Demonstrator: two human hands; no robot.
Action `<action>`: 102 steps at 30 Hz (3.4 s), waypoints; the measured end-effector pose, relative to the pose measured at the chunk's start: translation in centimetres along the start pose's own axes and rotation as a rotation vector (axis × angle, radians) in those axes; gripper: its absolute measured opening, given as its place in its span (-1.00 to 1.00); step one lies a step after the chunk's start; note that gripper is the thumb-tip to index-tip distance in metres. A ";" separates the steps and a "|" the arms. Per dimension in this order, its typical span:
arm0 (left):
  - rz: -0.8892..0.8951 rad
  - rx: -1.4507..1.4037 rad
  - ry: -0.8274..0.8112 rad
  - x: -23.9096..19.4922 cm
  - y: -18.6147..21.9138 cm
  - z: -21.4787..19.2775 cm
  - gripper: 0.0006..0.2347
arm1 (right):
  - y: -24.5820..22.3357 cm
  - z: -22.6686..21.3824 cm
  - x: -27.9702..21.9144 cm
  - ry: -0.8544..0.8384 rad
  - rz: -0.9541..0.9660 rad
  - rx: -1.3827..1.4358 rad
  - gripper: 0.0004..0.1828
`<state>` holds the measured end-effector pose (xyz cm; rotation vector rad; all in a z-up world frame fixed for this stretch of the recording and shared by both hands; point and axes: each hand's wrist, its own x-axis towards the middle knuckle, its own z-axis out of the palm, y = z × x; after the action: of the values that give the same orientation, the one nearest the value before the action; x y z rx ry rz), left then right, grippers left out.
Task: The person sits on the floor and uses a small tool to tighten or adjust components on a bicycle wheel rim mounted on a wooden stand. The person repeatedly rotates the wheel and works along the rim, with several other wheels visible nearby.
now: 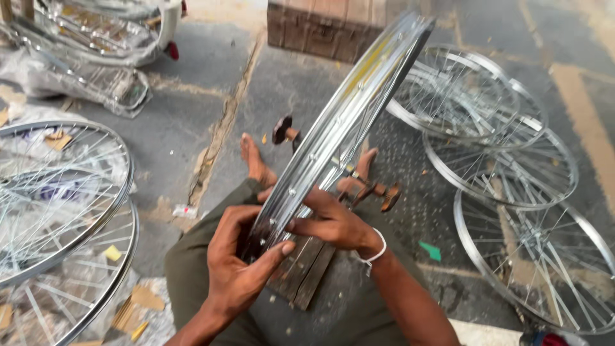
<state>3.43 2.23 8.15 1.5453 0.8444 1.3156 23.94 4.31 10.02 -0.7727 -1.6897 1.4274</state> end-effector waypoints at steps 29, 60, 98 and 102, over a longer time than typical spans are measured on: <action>0.077 -0.011 -0.203 2.8 2.1 -1.1 -0.49 | 5.3 4.5 -0.3 0.754 -0.631 -0.930 -0.60; -0.064 -0.113 0.018 2.9 1.7 -1.0 -0.88 | 1.9 3.7 -1.2 0.797 -0.371 -0.769 -0.80; -0.105 -0.039 0.000 4.5 4.5 1.0 -0.78 | 1.9 0.5 -0.8 0.558 -0.284 -0.152 -0.77; -0.152 -0.190 -0.084 4.1 2.1 -0.1 -0.68 | 3.7 -2.1 -3.2 0.860 -0.077 -0.282 -0.76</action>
<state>4.06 5.25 11.54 1.3511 0.7460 1.1768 27.22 3.41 5.94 -1.2371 -1.2110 0.6321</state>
